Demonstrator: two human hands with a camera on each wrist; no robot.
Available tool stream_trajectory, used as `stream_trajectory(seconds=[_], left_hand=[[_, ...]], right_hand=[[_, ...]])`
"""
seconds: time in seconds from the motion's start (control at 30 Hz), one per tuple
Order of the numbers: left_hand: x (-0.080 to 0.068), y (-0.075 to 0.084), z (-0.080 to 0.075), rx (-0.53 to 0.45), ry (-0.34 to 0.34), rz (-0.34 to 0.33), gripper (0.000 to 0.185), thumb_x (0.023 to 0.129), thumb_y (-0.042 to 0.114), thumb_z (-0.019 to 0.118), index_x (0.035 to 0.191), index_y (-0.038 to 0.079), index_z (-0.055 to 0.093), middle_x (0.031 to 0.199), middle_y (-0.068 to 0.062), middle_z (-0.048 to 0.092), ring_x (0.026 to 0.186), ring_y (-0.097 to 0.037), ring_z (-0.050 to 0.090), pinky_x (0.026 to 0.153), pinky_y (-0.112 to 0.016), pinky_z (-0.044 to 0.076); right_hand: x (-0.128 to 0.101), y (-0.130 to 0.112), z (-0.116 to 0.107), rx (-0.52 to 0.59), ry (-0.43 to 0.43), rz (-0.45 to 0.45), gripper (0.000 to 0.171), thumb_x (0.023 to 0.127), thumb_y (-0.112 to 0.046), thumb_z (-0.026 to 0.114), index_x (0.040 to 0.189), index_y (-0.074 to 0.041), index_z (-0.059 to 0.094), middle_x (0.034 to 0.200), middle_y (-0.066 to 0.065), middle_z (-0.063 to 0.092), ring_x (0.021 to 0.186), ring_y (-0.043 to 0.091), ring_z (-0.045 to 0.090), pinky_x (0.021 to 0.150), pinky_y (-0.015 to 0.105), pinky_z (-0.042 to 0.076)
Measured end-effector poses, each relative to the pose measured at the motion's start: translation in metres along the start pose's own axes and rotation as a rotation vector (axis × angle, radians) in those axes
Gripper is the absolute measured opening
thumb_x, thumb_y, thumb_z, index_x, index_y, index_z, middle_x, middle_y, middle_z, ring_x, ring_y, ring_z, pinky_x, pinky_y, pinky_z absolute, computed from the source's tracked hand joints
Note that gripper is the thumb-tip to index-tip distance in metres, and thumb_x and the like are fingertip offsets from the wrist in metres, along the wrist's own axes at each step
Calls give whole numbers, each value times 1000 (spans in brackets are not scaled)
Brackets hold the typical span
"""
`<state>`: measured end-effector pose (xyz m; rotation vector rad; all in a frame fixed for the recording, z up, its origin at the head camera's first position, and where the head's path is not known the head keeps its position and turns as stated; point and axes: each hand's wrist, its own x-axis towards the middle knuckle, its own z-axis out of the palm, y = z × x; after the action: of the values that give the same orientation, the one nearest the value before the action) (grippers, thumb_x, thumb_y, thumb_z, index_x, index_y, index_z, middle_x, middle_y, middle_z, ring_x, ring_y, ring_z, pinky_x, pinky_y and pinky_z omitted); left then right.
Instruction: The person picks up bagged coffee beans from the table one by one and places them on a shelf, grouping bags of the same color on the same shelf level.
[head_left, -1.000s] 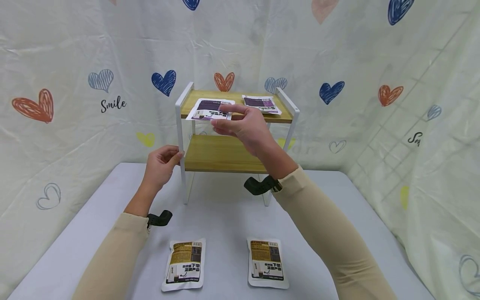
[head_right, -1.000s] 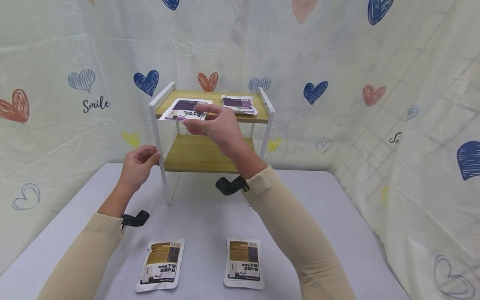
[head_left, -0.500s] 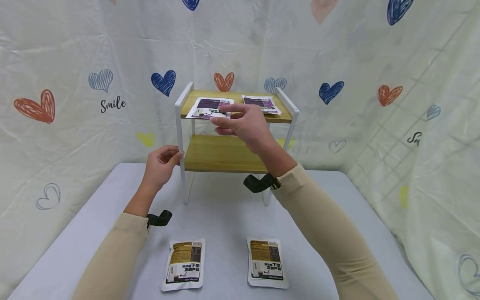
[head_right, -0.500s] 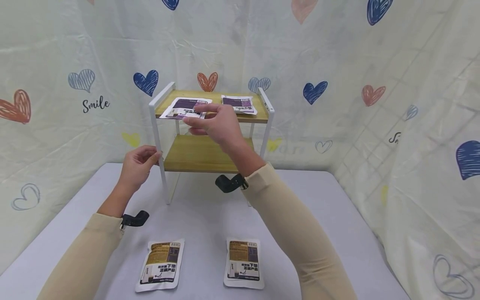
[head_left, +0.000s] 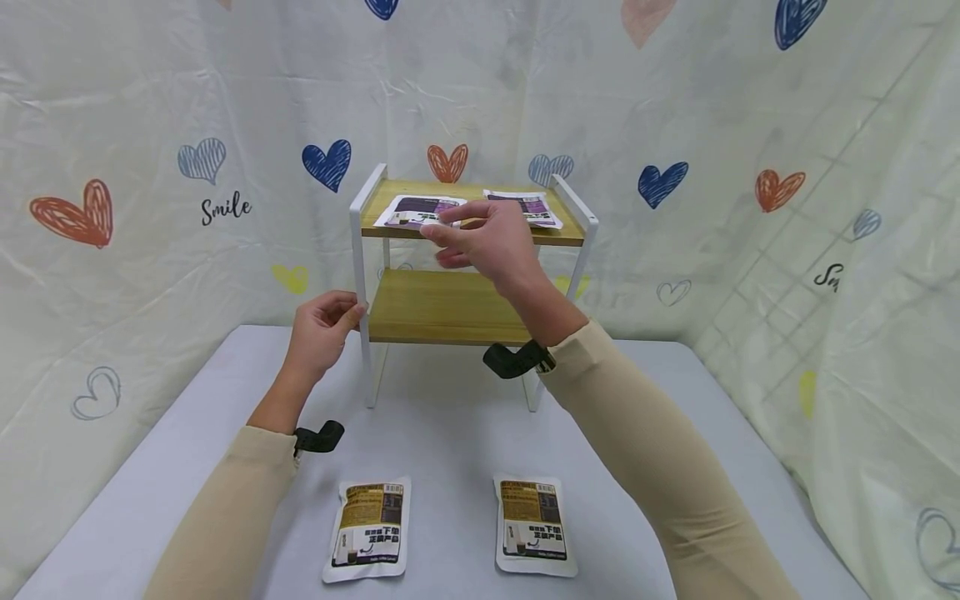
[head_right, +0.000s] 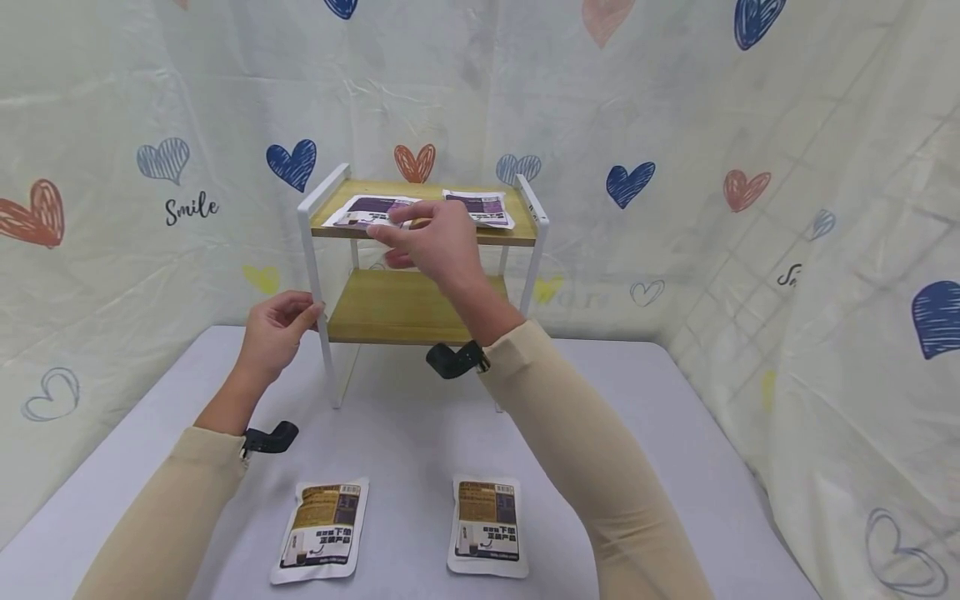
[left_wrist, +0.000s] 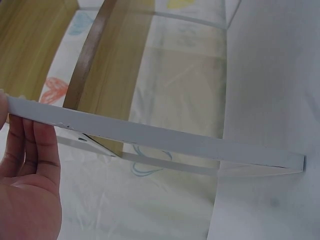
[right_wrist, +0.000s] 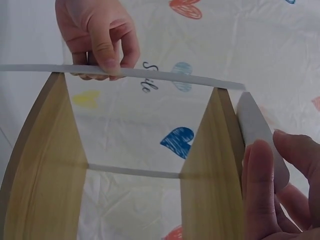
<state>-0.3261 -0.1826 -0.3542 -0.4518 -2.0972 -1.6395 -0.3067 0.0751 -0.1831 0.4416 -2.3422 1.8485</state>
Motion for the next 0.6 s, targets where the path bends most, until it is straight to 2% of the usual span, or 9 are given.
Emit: stream_trajectory(seconds=[0.27, 0.6], left_hand=[[0, -1, 0, 6, -1, 4, 25, 99, 18, 69, 115, -1, 72, 102, -19, 70, 80, -15, 65, 74, -16, 57], [0, 0, 0, -1, 3, 4, 25, 98, 20, 70, 113, -1, 73, 100, -22, 69, 78, -11, 64, 74, -16, 58]], right_hand=[[1, -4, -4, 12, -24, 21, 32, 86, -24, 84, 111, -5, 77, 101, 13, 78, 77, 25, 78, 76, 32, 64], [3, -7, -4, -60, 5, 35, 33, 85, -26, 84, 111, -5, 77, 95, 17, 78, 75, 25, 78, 72, 36, 64]])
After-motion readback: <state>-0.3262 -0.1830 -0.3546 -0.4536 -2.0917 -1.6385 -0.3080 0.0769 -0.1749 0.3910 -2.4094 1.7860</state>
